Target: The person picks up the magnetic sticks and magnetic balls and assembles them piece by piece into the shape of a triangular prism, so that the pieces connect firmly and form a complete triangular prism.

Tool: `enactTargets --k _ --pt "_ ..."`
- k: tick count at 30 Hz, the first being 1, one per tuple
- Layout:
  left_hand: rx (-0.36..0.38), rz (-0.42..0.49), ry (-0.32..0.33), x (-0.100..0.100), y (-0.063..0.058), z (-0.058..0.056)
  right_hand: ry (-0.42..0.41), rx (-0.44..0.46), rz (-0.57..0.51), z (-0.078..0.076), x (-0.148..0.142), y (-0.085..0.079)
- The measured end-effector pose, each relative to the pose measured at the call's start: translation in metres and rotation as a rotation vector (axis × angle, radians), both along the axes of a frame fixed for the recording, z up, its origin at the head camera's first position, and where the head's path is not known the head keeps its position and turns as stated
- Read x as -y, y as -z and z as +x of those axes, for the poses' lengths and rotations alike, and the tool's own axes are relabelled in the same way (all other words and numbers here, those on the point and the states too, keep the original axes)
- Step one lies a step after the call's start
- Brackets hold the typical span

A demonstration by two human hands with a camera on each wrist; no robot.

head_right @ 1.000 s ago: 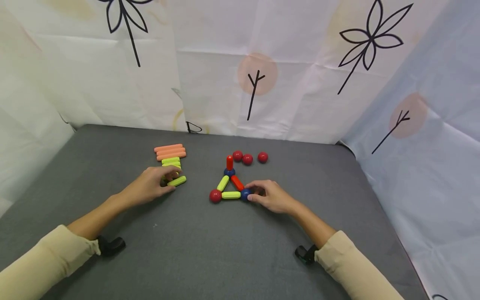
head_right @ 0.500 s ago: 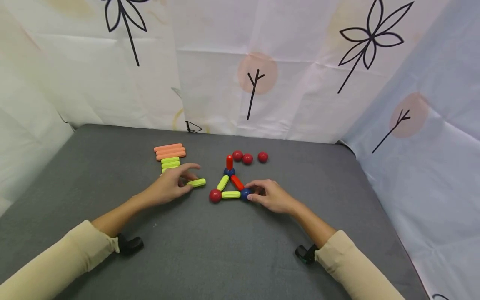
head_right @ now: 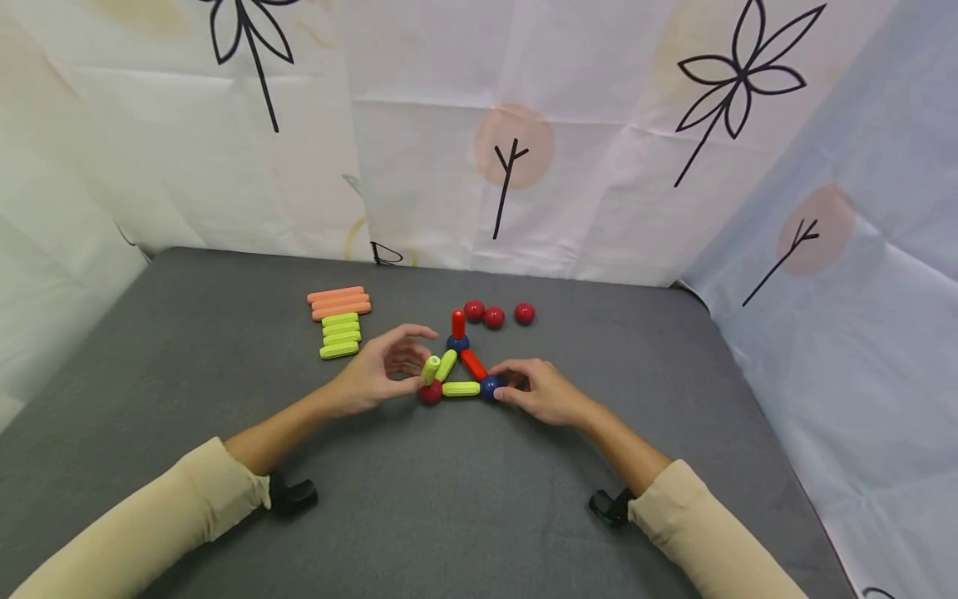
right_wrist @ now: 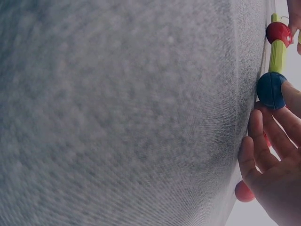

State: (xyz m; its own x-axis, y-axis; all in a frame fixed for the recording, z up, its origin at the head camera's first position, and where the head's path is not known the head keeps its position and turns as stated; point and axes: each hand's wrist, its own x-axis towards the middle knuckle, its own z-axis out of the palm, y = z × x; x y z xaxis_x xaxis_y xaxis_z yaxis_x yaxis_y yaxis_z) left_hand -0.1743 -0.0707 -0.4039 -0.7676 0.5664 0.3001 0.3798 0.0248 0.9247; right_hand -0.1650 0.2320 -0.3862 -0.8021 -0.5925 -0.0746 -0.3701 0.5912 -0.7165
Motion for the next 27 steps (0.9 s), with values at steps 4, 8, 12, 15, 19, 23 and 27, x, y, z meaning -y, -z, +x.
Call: enactTargets --k 4,8,12,15,19,23,27 --pt "-0.041 -0.045 -0.002 -0.002 0.004 0.0 0.007 0.007 0.005 0.0 0.0 0.0" --pt "-0.069 -0.093 0.012 -0.003 0.005 -0.001 0.003 0.014 -0.004 0.0 0.0 0.0" --pt "-0.078 -0.163 0.018 -0.002 0.005 -0.002 0.002 0.012 -0.008 0.0 0.001 0.0" --pt "-0.085 -0.254 0.001 0.001 0.005 -0.003 0.011 0.009 0.001 0.001 0.001 -0.001" --pt "-0.055 -0.338 0.013 0.004 0.007 -0.006 0.007 0.024 0.015 -0.001 0.001 -0.003" --pt "0.002 -0.364 0.065 0.006 0.009 -0.011 -0.028 0.05 0.014 -0.009 -0.001 -0.005" --pt "0.035 -0.376 0.103 0.008 0.009 -0.014 0.045 -0.044 -0.012 -0.026 -0.005 -0.008"
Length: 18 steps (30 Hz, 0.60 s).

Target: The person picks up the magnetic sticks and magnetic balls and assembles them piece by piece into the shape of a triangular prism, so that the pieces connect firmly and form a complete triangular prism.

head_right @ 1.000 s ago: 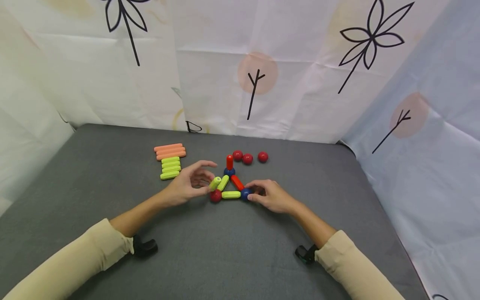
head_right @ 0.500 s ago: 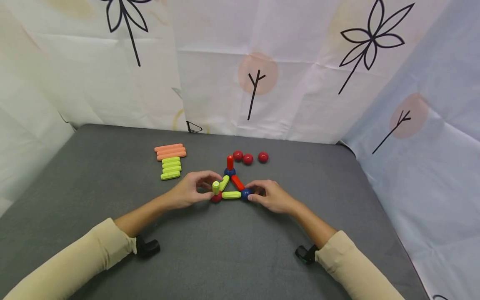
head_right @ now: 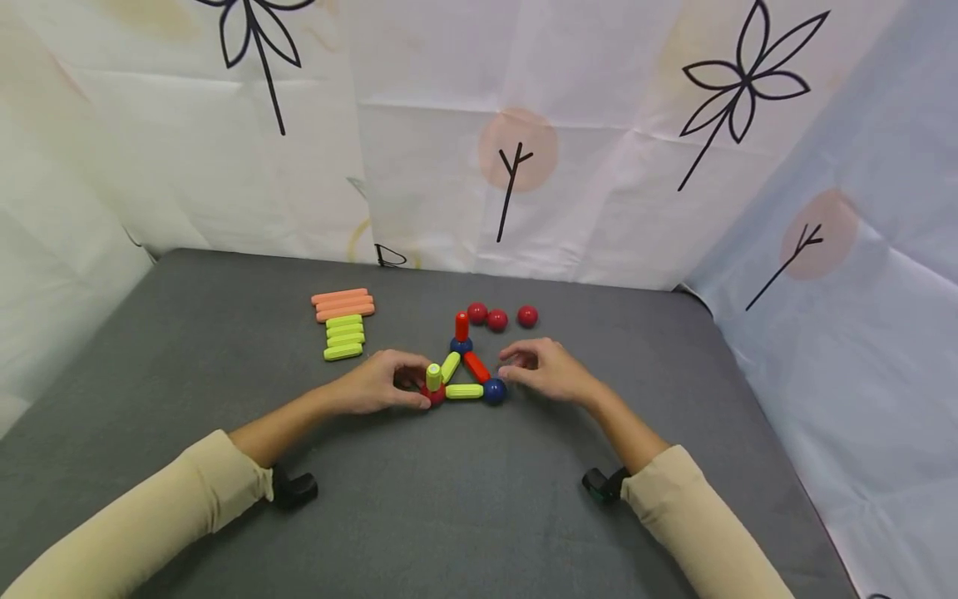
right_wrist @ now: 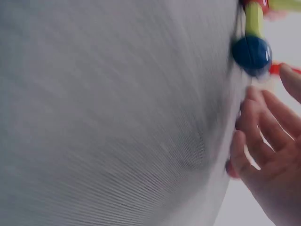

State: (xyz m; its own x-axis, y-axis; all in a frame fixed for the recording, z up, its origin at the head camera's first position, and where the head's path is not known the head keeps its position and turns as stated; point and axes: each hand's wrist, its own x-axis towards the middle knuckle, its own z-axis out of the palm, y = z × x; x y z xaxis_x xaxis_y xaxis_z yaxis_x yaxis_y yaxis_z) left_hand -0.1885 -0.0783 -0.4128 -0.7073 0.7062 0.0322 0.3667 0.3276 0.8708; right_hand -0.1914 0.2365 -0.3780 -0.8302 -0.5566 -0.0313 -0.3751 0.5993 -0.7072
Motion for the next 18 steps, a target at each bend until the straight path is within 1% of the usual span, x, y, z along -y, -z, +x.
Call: enactTargets --k 3,4,6,7,10,12,18 --pt "0.011 -0.014 0.013 0.001 -0.001 -0.002 0.161 -0.13 -0.006 -0.016 -0.002 0.001" --pt "0.014 -0.016 0.016 0.001 -0.001 -0.002 0.211 -0.161 -0.005 -0.021 -0.003 0.002" --pt "0.021 -0.022 0.023 0.001 -0.002 -0.003 0.287 -0.188 0.005 -0.031 -0.005 0.005" --pt "0.024 -0.025 0.024 0.001 -0.003 -0.003 0.311 -0.185 0.015 -0.036 -0.005 0.006" --pt "0.038 -0.026 0.022 0.0 -0.004 -0.003 0.333 -0.154 0.029 -0.047 -0.007 0.01" --pt "0.043 -0.025 0.025 0.0 -0.005 -0.003 0.35 -0.141 0.027 -0.051 -0.006 0.012" --pt "0.048 -0.03 0.024 -0.001 -0.004 -0.005 0.388 -0.186 0.004 -0.054 -0.001 0.015"
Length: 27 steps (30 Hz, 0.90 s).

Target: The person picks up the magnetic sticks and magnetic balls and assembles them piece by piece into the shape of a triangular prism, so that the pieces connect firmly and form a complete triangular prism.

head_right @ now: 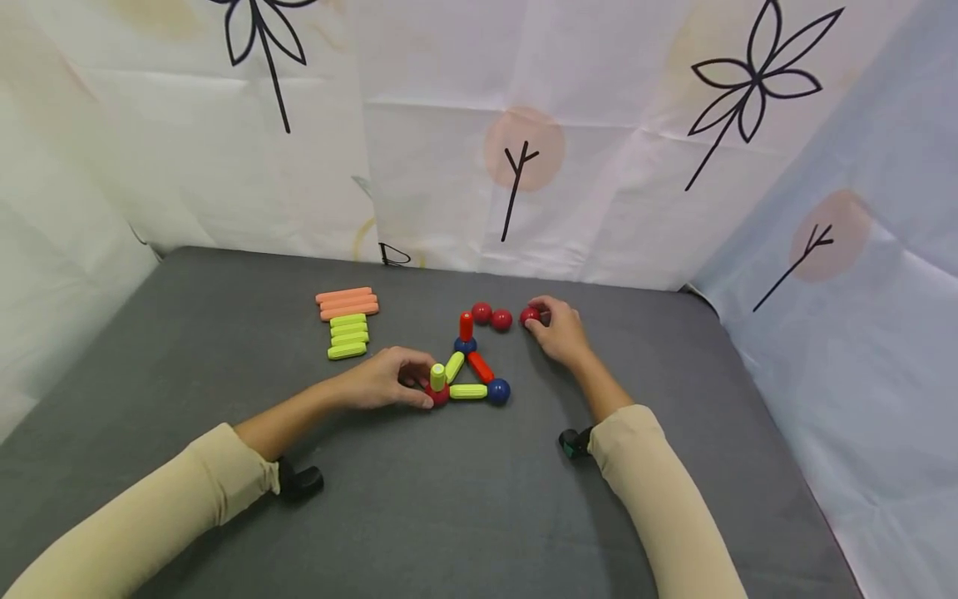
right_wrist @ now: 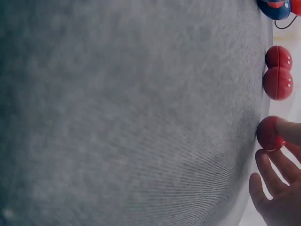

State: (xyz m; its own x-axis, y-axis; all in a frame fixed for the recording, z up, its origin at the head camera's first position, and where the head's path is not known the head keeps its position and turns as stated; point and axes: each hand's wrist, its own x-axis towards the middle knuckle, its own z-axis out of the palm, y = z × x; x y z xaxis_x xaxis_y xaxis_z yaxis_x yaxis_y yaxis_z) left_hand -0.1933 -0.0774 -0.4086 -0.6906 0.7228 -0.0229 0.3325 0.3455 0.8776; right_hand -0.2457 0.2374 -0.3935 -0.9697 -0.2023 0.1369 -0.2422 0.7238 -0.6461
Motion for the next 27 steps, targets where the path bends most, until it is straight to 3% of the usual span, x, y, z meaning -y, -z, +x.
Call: enactTargets --k 4,8,16,20,27 --pt "0.002 -0.01 0.002 0.0 0.0 -0.001 0.001 -0.052 -0.048 0.002 0.006 -0.005" --pt "-0.002 -0.01 0.002 0.001 -0.001 -0.001 -0.019 -0.109 -0.134 0.004 0.019 -0.021" --pt "0.005 -0.019 -0.004 0.002 0.0 -0.001 -0.212 -0.041 -0.295 0.02 0.051 -0.049" --pt "0.001 -0.013 -0.006 0.003 0.0 -0.001 -0.279 -0.014 -0.289 0.025 0.062 -0.052" --pt "-0.013 0.001 0.007 0.001 0.0 -0.001 -0.305 -0.012 -0.264 0.027 0.061 -0.051"
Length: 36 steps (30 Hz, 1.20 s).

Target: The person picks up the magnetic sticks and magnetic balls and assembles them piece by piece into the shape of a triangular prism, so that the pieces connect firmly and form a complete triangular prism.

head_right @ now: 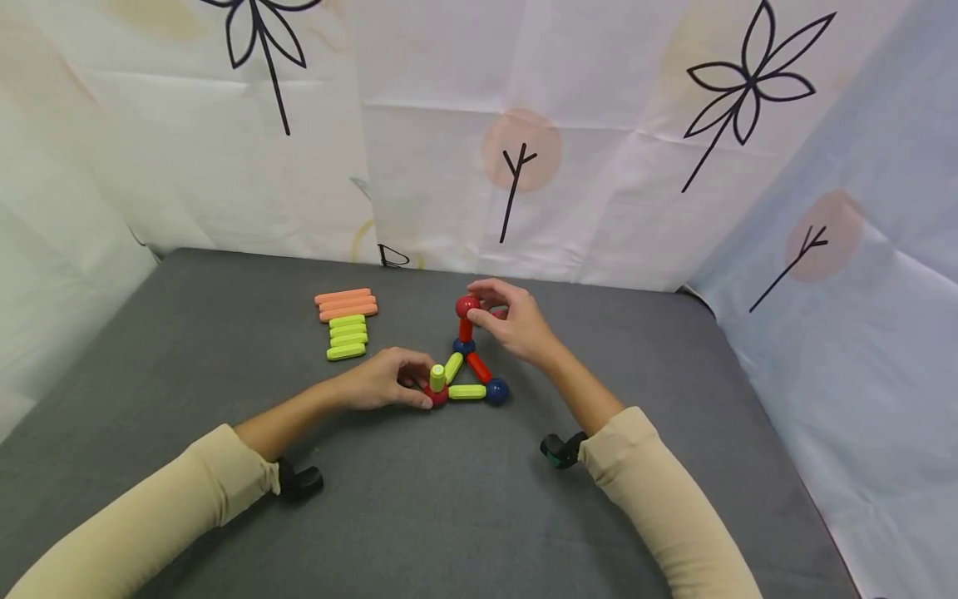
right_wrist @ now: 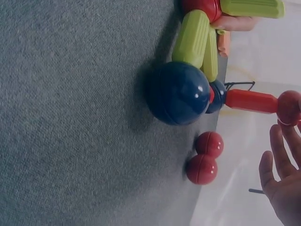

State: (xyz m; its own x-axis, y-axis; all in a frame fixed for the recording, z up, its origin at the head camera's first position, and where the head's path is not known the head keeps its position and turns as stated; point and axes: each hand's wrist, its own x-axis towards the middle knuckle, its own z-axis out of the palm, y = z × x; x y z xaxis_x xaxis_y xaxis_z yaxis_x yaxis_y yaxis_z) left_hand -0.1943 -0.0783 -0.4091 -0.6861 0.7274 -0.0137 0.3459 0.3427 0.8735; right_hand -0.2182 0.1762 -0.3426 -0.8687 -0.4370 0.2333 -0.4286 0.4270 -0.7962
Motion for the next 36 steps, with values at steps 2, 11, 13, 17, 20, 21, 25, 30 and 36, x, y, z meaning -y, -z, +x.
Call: enactTargets --k 2,11,13,17,20,21,25,30,36 --pt "-0.005 0.002 0.001 0.0 0.001 0.0 0.004 0.007 -0.022 -0.002 -0.003 0.001" --pt "-0.008 0.002 -0.007 0.0 0.001 -0.001 0.161 0.067 0.112 -0.019 -0.024 0.02" --pt "-0.001 -0.001 -0.008 0.0 0.001 -0.001 0.147 0.108 0.206 -0.023 -0.029 0.026" --pt "0.012 -0.006 -0.01 0.0 0.001 0.0 0.078 0.154 0.302 -0.028 -0.037 0.036" --pt "0.013 -0.005 -0.011 -0.001 0.001 0.0 0.073 0.148 0.319 -0.029 -0.039 0.04" --pt "0.01 -0.001 -0.01 -0.001 0.0 0.0 0.079 0.141 0.324 -0.028 -0.039 0.041" --pt "0.005 0.002 -0.013 -0.001 0.001 0.001 0.095 0.117 0.33 -0.026 -0.039 0.045" --pt "0.004 -0.009 -0.014 -0.001 0.001 0.002 0.067 0.1 0.293 -0.019 -0.041 0.043" --pt "0.007 -0.004 -0.014 -0.001 0.001 0.001 0.011 0.07 0.208 -0.002 -0.043 0.028"
